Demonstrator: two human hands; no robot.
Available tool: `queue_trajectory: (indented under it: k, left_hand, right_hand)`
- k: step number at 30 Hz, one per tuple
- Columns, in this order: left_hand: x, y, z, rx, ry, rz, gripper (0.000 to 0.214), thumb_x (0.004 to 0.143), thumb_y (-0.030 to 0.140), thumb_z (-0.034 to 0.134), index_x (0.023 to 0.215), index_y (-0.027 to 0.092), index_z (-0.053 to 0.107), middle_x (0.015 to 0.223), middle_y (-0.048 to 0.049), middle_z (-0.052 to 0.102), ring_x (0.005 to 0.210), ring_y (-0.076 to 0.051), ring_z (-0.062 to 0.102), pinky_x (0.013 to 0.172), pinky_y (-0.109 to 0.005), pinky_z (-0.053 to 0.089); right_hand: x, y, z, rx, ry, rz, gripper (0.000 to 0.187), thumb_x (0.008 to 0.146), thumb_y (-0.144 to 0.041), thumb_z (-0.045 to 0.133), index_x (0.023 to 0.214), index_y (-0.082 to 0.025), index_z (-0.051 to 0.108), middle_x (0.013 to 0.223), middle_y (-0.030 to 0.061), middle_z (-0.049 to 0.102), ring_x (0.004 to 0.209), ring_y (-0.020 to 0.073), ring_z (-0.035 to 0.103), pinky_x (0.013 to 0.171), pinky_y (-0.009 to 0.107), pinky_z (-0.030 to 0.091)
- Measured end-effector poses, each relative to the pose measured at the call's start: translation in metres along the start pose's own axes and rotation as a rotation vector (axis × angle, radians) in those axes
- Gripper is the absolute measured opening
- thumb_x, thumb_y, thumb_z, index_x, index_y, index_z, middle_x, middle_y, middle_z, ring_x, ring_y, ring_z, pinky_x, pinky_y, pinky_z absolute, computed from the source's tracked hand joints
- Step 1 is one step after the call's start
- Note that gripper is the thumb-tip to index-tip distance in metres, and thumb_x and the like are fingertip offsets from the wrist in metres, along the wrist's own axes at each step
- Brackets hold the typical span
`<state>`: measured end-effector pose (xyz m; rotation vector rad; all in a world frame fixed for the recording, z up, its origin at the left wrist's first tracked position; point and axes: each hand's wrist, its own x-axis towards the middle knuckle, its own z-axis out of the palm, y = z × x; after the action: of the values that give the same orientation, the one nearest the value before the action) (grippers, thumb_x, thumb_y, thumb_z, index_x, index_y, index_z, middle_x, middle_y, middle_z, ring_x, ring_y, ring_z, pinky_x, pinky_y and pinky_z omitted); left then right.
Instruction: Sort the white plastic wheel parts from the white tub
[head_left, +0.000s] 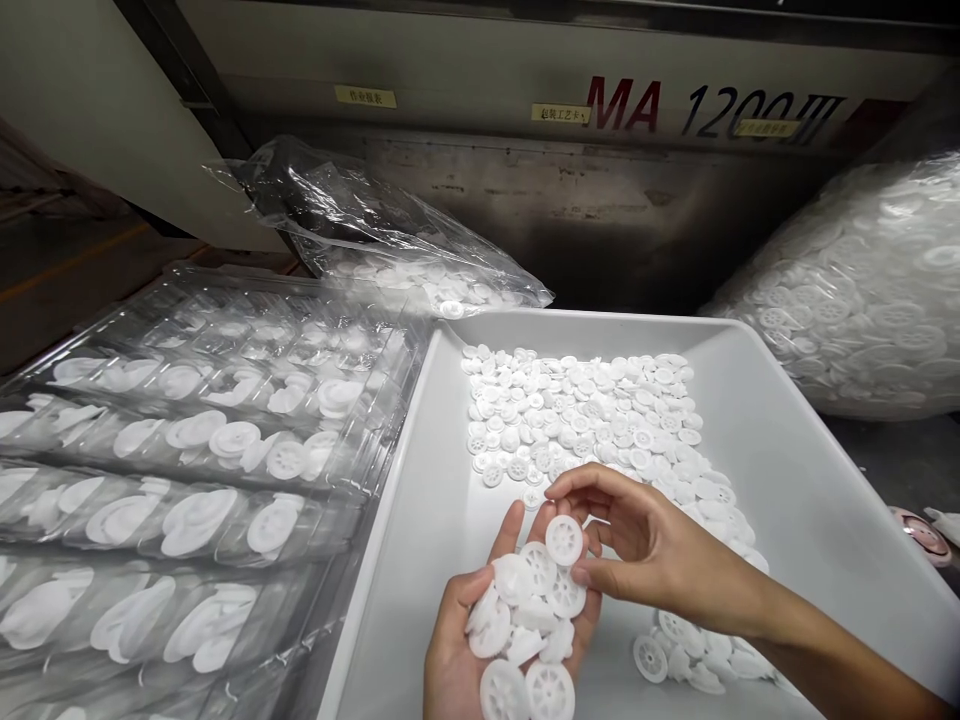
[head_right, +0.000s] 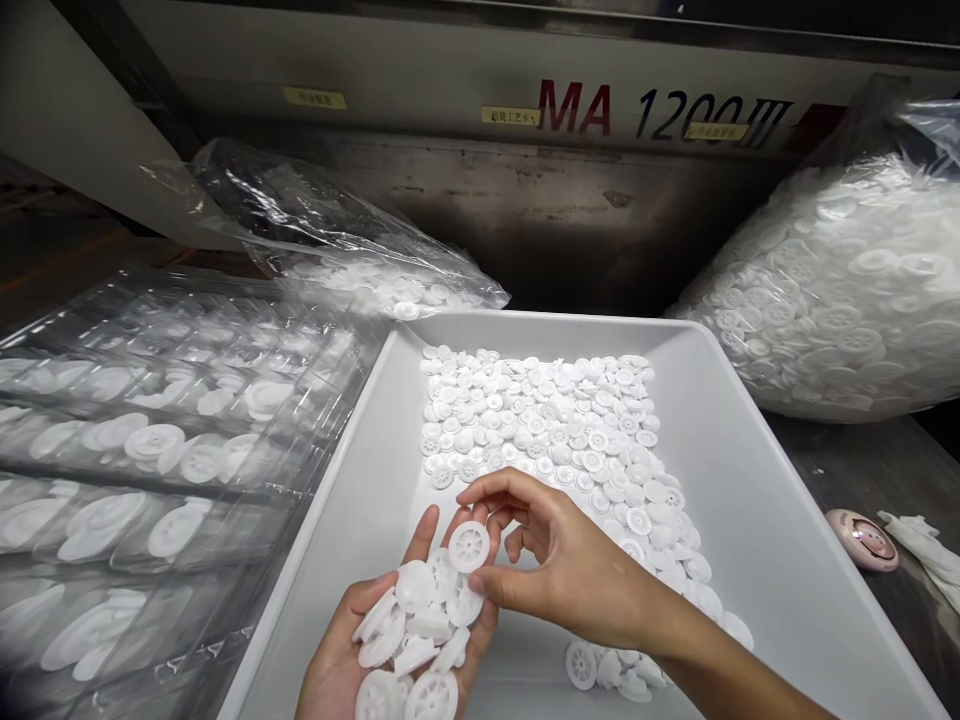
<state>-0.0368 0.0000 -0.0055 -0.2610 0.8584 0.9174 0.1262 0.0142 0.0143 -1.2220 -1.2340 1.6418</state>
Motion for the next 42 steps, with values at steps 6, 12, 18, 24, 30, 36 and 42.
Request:
queue_trajectory:
  k: [6, 12, 18, 24, 30, 36, 42]
  left_hand:
    - [0.004, 0.003, 0.000, 0.007, -0.071, -0.008, 0.044, 0.077, 0.028, 0.051, 0.120, 0.028, 0.057, 0.120, -0.0115, 0.063, 0.109, -0.033, 0.057, 0.093, -0.056, 0.042]
    - [0.000, 0.004, 0.004, 0.009, -0.084, -0.032, 0.034, 0.075, 0.029, 0.053, 0.107, 0.027, 0.066, 0.122, -0.0090, 0.061, 0.111, -0.030, 0.056, 0.094, -0.048, 0.044]
    - [0.001, 0.005, 0.005, 0.035, -0.094, -0.026, 0.034, 0.075, 0.028, 0.054, 0.106, 0.028, 0.066, 0.123, -0.0088, 0.060, 0.111, -0.029, 0.056, 0.089, -0.045, 0.048]
    - [0.005, 0.005, -0.003, 0.008, -0.235, -0.062, 0.031, 0.080, 0.031, 0.048, 0.107, 0.033, 0.064, 0.125, -0.0084, 0.057, 0.113, -0.028, 0.055, 0.080, -0.038, 0.053]
    - [0.003, 0.005, -0.005, 0.025, -0.230, -0.068, 0.033, 0.078, 0.030, 0.050, 0.108, 0.031, 0.064, 0.124, -0.0095, 0.058, 0.110, -0.029, 0.056, 0.085, -0.040, 0.051]
    - [0.002, 0.004, -0.009, 0.099, -0.073, -0.045, 0.031, 0.078, 0.035, 0.052, 0.106, 0.031, 0.066, 0.105, -0.0087, 0.070, 0.108, -0.030, 0.058, 0.091, -0.050, 0.045]
    - [0.001, 0.003, -0.007, 0.113, -0.085, -0.026, 0.031, 0.078, 0.037, 0.052, 0.101, 0.026, 0.069, 0.099, -0.0112, 0.072, 0.110, -0.032, 0.057, 0.097, -0.055, 0.037]
  right_hand:
    - [-0.001, -0.002, -0.003, 0.028, -0.030, 0.049, 0.045, 0.074, -0.011, 0.068, 0.111, -0.030, 0.051, 0.101, 0.0005, 0.053, 0.100, 0.0186, 0.050, 0.084, 0.033, 0.041]
    - [0.000, 0.001, -0.007, 0.065, -0.059, 0.038, 0.043, 0.078, -0.009, 0.061, 0.113, -0.030, 0.050, 0.102, 0.0009, 0.051, 0.096, 0.0169, 0.049, 0.082, 0.033, 0.041]
    - [0.001, 0.001, -0.009, 0.063, -0.076, 0.025, 0.040, 0.079, -0.010, 0.061, 0.112, -0.029, 0.052, 0.100, 0.0010, 0.051, 0.095, 0.0174, 0.049, 0.083, 0.035, 0.042]
    - [0.001, 0.002, -0.009, 0.055, -0.086, 0.024, 0.042, 0.078, -0.009, 0.062, 0.113, -0.029, 0.053, 0.103, 0.0016, 0.053, 0.100, 0.0189, 0.049, 0.085, 0.036, 0.043]
    - [0.003, -0.001, -0.008, 0.005, -0.081, 0.031, 0.041, 0.078, -0.010, 0.062, 0.112, -0.030, 0.055, 0.105, 0.0004, 0.054, 0.099, 0.0182, 0.050, 0.083, 0.034, 0.044]
    - [0.003, -0.002, -0.006, -0.114, -0.052, 0.056, 0.028, 0.081, -0.017, 0.061, 0.104, -0.031, 0.060, 0.103, -0.0018, 0.059, 0.093, 0.0168, 0.053, 0.078, 0.032, 0.044]
    - [-0.003, -0.008, 0.003, -0.335, 0.087, -0.031, 0.028, 0.081, -0.025, 0.064, 0.104, -0.039, 0.060, 0.098, -0.0056, 0.057, 0.090, 0.0132, 0.051, 0.081, 0.030, 0.042]
